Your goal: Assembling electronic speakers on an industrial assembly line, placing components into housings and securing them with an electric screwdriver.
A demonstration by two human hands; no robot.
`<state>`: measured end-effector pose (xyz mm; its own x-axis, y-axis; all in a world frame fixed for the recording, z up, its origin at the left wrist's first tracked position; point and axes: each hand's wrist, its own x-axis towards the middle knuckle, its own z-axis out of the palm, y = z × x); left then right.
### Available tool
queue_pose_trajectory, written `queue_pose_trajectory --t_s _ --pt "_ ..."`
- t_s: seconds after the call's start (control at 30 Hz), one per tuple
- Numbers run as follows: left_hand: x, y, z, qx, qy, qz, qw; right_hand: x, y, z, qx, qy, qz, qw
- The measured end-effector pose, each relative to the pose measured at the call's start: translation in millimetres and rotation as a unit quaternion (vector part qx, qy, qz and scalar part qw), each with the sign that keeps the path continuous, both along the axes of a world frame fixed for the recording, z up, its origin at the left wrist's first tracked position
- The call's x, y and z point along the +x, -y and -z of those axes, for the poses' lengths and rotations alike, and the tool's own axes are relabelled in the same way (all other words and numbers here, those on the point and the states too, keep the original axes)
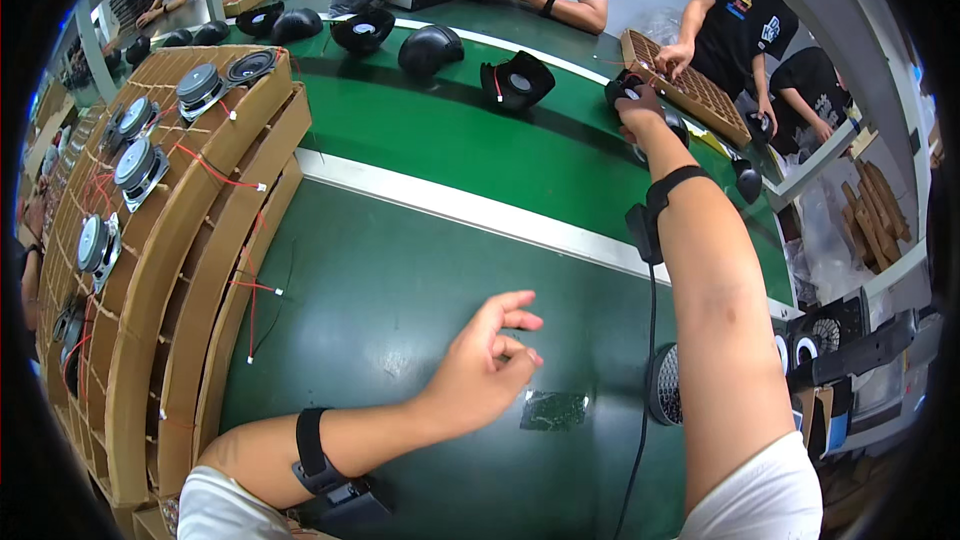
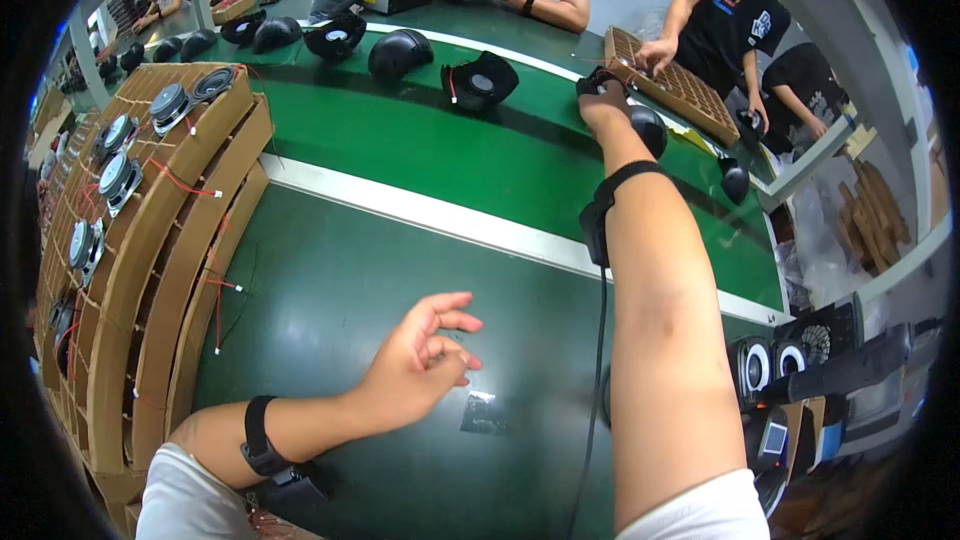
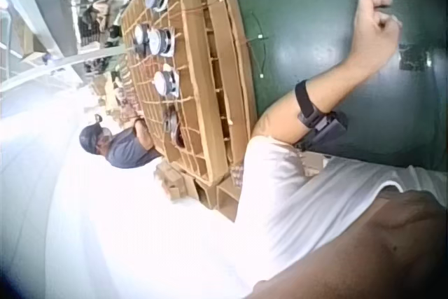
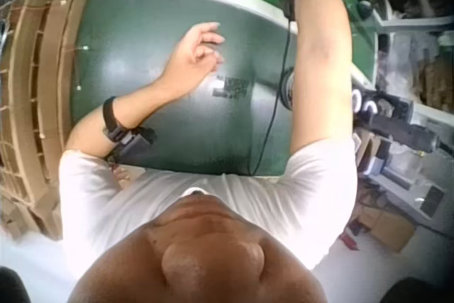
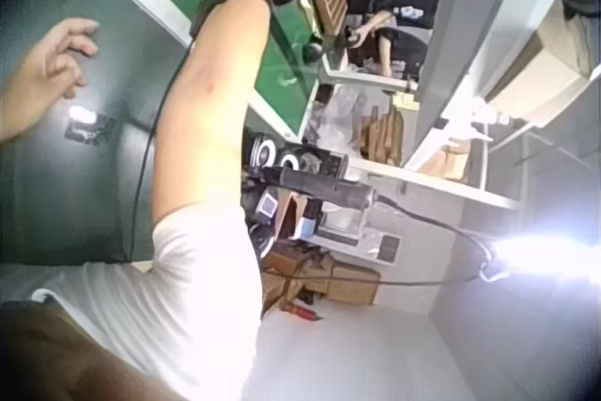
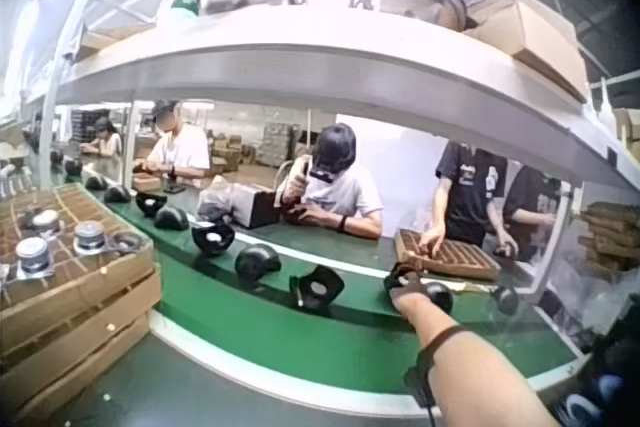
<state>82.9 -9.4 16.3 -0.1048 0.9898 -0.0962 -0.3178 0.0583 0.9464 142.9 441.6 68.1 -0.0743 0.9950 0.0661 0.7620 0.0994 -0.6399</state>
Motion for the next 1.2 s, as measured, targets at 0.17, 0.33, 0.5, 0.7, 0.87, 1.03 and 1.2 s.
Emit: queue_pose_trajectory --t_s 0.17,0.33,0.5,0.7,0.87,1.03,1.2 --pt "-3 -5 -1 -0.018 -0.023 0.043 0.999 2 -63 30 -0.076 -0.109 -0.036 0.99" --pt "-7 -3 5 0.001 -0.012 0.048 0.999 -2 -41 27 -0.067 -0.114 -0.009 0.991" --pt "-2 0 9 0.006 -0.049 0.039 0.998 11 74 -20 -0.135 -0.15 -0.078 0.976" --pt "-2 3 4 0.135 -0.188 -0.191 0.954 61 244 -54 -0.203 -0.148 -0.204 0.946" --pt "-9 9 -7 0.215 -0.176 -0.22 0.935 131 356 -52 -0.152 -0.164 -0.27 0.937" --pt "-8 20 -12 0.262 -0.302 0.07 0.914 197 402 -34 -0.174 -0.1 -0.329 0.923" --pt "17 34 -9 0.312 -0.312 0.028 0.897 208 410 -36 -0.164 -0.023 -0.337 0.927"
